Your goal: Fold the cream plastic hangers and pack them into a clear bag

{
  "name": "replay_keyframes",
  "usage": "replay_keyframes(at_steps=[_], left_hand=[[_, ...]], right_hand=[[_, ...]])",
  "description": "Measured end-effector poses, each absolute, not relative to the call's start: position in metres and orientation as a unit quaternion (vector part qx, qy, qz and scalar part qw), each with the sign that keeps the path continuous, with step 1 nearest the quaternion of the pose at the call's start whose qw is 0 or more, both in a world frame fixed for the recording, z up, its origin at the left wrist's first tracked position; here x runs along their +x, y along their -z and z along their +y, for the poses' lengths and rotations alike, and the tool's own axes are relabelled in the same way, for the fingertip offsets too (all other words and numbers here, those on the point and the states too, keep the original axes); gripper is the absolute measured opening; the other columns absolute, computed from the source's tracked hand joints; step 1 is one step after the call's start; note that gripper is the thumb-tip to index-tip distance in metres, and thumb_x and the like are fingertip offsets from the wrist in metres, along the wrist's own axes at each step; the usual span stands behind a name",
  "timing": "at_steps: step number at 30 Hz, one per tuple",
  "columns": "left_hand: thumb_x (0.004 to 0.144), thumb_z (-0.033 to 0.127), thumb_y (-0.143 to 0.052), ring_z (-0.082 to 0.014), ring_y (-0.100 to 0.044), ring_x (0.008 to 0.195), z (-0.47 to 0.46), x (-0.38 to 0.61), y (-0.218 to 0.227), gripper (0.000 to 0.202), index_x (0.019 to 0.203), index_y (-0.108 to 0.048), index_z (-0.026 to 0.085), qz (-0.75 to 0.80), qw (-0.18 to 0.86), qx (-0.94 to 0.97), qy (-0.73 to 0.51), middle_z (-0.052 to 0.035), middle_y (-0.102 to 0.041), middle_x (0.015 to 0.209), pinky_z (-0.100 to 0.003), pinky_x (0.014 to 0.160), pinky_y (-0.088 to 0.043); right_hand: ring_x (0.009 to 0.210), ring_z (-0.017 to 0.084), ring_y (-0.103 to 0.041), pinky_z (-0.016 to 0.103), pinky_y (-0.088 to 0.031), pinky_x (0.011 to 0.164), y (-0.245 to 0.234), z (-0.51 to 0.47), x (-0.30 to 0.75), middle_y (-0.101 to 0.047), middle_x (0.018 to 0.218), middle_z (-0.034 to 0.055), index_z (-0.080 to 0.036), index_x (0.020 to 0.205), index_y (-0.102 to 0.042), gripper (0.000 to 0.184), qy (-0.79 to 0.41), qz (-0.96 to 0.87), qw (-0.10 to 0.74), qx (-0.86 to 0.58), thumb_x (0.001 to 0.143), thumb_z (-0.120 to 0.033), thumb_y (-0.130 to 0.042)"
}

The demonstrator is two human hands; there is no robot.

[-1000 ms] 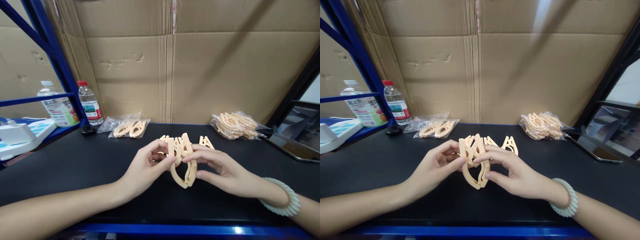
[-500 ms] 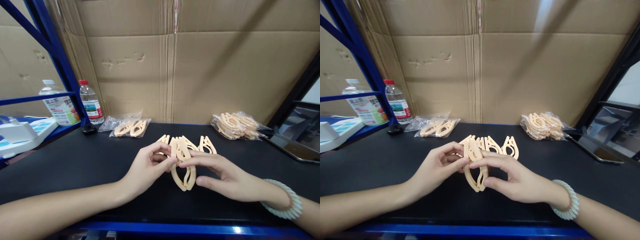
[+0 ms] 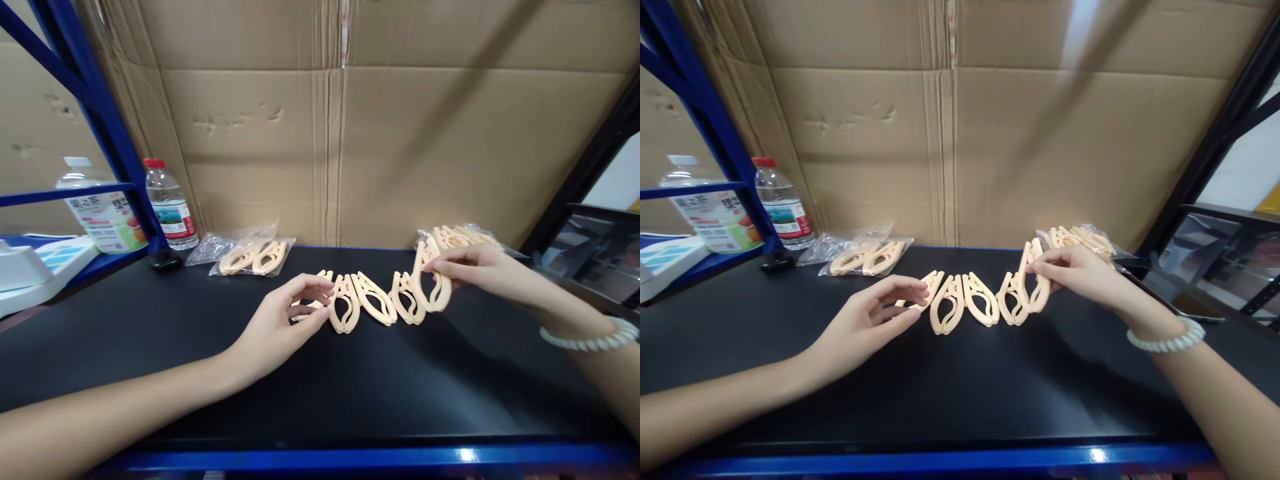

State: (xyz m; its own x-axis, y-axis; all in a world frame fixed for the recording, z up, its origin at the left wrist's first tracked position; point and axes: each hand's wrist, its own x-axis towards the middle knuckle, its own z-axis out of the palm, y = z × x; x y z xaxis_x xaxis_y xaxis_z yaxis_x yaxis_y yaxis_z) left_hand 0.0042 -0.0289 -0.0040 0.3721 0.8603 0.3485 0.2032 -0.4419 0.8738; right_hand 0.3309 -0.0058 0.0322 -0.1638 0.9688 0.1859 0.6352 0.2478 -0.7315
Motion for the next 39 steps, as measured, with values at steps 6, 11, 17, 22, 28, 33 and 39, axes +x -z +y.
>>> replay_keyframes(at_steps=[6, 11, 17, 22, 28, 33, 39], left_hand=[[0.082, 0.022, -0.06, -0.0216, -0.061, 0.102, -0.026, 0.005, 0.006, 0.023, 0.105, -0.061, 0.022, 0.363, 0.368, 0.765, -0.384, -0.0054, -0.064, 0.108, -0.034, 0.089, -0.051], [0.081, 0.021, -0.06, -0.0245, -0.059, 0.107, -0.025, 0.002, 0.009, 0.027, 0.107, -0.063, 0.025, 0.366, 0.266, 0.818, -0.356, -0.0053, -0.065, 0.112, -0.037, 0.095, -0.047], [0.085, 0.034, -0.06, -0.0321, -0.038, 0.132, -0.027, -0.002, 0.016, 0.049, 0.132, -0.049, 0.027, 0.342, 0.076, 0.907, -0.233, -0.0089, -0.048, 0.14, -0.055, 0.109, -0.03], [0.088, 0.059, -0.048, -0.0423, -0.013, 0.141, -0.03, 0.001, 0.02, 0.062, 0.144, -0.028, 0.041, 0.374, 0.039, 0.922, -0.089, -0.006, -0.017, 0.157, -0.074, 0.103, -0.017], [0.087, 0.069, -0.037, -0.0458, -0.004, 0.141, -0.012, 0.003, 0.023, 0.07, 0.147, -0.018, 0.04, 0.406, 0.052, 0.911, -0.047, -0.0088, -0.004, 0.158, -0.073, 0.103, -0.014], [0.086, 0.074, -0.03, -0.0434, -0.005, 0.142, 0.042, 0.006, 0.019, 0.073, 0.148, -0.02, 0.038, 0.418, 0.071, 0.905, -0.03, -0.0099, -0.004, 0.158, -0.073, 0.104, -0.01], [0.092, 0.065, -0.03, -0.04, -0.01, 0.142, 0.066, 0.0, 0.017, 0.065, 0.148, -0.024, 0.032, 0.418, 0.014, 0.905, -0.078, -0.0102, -0.016, 0.157, -0.071, 0.105, -0.007]], right_hand=[[0.046, 0.013, -0.056, 0.026, -0.049, 0.044, -0.012, 0.018, 0.353, -0.059, 0.053, 0.0026, -0.017, 0.066, -0.064, 0.034, -0.275, -0.697, 0.216, -0.626, 0.074, -0.05, -0.067], [0.056, 0.018, -0.062, 0.029, -0.053, 0.046, -0.012, 0.008, 0.344, -0.061, 0.062, 0.005, -0.019, 0.071, -0.052, 0.033, -0.235, -0.693, 0.141, -0.667, 0.082, -0.049, -0.056], [0.097, 0.033, -0.063, 0.052, -0.05, 0.087, -0.017, -0.012, 0.327, -0.064, 0.103, 0.0196, -0.011, 0.103, -0.06, 0.055, -0.031, -0.8, 0.07, -0.595, 0.091, -0.059, -0.036], [0.142, 0.036, -0.012, 0.062, -0.02, 0.11, 0.009, -0.033, 0.291, -0.011, 0.157, 0.0086, -0.033, 0.15, -0.02, 0.069, -0.04, -0.85, 0.065, -0.522, 0.091, -0.068, -0.03], [0.141, 0.042, 0.0, 0.069, -0.021, 0.104, 0.025, -0.027, 0.264, -0.009, 0.158, 0.0069, -0.038, 0.149, -0.018, 0.069, -0.071, -0.849, 0.045, -0.522, 0.09, -0.072, -0.025], [0.142, 0.041, -0.004, 0.065, -0.015, 0.108, 0.027, 0.036, 0.255, -0.016, 0.156, 0.0133, -0.028, 0.15, -0.021, 0.075, -0.056, -0.85, 0.053, -0.521, 0.09, -0.072, -0.022], [0.143, 0.037, 0.002, 0.066, -0.014, 0.109, 0.011, 0.055, 0.247, -0.008, 0.158, 0.0088, -0.025, 0.15, -0.023, 0.073, -0.032, -0.834, 0.129, -0.535, 0.092, -0.069, -0.018]])
